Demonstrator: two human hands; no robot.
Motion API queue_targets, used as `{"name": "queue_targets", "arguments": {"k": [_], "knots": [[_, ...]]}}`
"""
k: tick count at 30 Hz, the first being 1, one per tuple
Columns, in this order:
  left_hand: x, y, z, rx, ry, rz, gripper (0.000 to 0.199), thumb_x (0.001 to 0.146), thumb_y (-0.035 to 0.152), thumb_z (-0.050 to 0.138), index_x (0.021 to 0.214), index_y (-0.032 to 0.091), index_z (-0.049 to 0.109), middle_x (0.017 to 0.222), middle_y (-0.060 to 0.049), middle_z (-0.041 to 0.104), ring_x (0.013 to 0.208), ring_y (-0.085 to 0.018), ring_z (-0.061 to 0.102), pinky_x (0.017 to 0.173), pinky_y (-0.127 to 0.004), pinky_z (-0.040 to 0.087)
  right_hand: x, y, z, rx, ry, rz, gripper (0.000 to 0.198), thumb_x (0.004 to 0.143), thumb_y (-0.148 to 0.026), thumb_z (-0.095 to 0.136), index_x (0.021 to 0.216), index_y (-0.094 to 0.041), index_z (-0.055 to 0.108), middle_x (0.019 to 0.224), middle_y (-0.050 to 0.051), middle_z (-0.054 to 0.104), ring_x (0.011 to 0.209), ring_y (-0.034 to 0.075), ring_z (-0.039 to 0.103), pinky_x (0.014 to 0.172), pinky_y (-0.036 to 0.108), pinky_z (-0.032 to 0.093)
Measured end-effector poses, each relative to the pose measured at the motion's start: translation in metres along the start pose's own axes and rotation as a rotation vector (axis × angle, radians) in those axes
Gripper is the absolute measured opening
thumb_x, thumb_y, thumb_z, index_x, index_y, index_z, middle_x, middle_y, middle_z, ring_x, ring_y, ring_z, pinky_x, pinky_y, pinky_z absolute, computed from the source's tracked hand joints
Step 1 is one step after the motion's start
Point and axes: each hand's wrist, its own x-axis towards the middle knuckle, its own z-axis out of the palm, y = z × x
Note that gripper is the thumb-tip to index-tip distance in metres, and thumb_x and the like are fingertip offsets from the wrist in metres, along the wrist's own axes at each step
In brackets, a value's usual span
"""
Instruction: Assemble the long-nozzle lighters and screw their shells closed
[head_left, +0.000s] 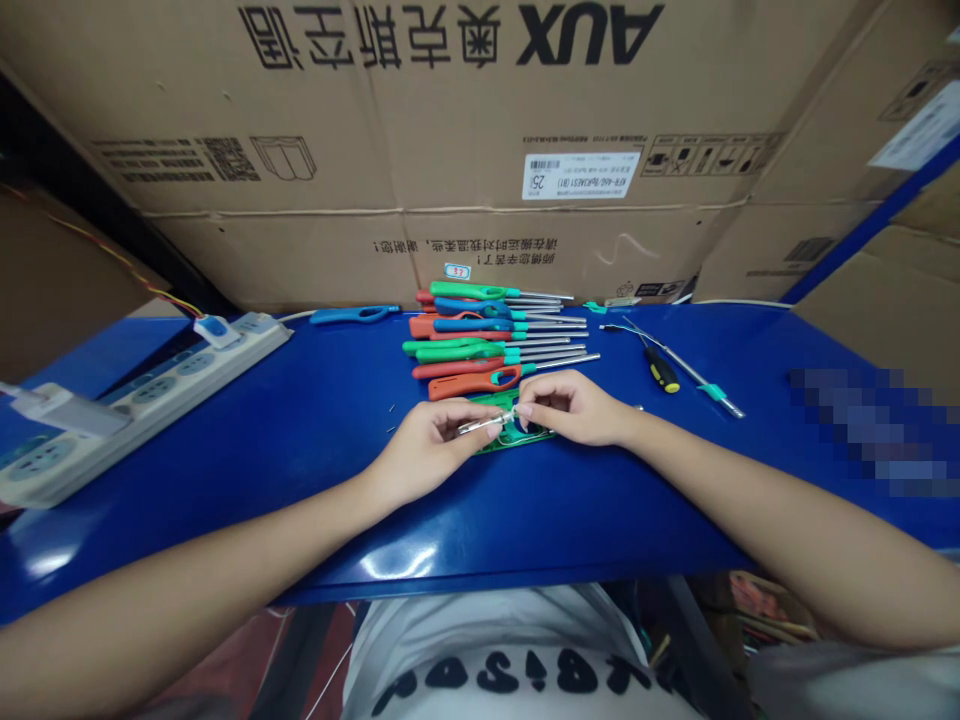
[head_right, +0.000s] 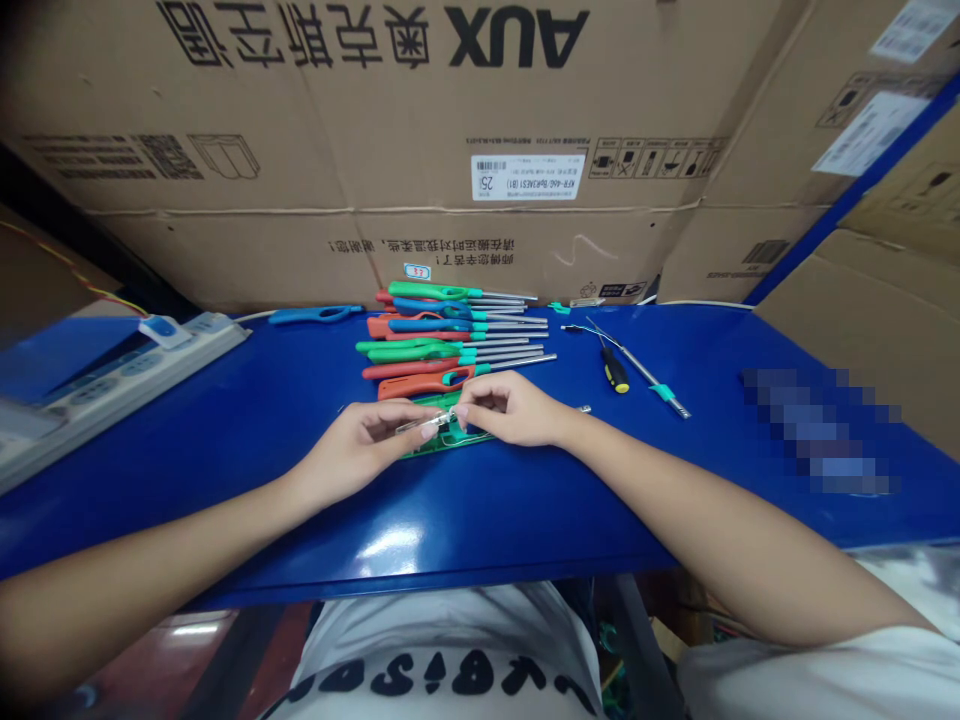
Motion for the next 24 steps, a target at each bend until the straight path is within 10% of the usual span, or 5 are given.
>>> {"name": "queue_targets", "arguments": {"k": [24], "knots": [[-0.0012, -0.0053, -0.0016, 0.127, -0.055, 0.072, 0.028, 0.086, 0.032, 0.072, 0.107, 0.014, 0.078, 0.109, -0.012, 0.076, 0.097, -0.025, 0.072, 0.086, -0.033, 0.056, -0.0017, -0.0001, -0.0010, -0.082, -0.048, -0.005, 0.024, 0.092, -0.033, 0.061, 0.075, -0.015, 0.062, 0.070, 0.000, 0.058, 0.063, 0.011, 0.050, 0.060, 0.023, 0.041]]}}
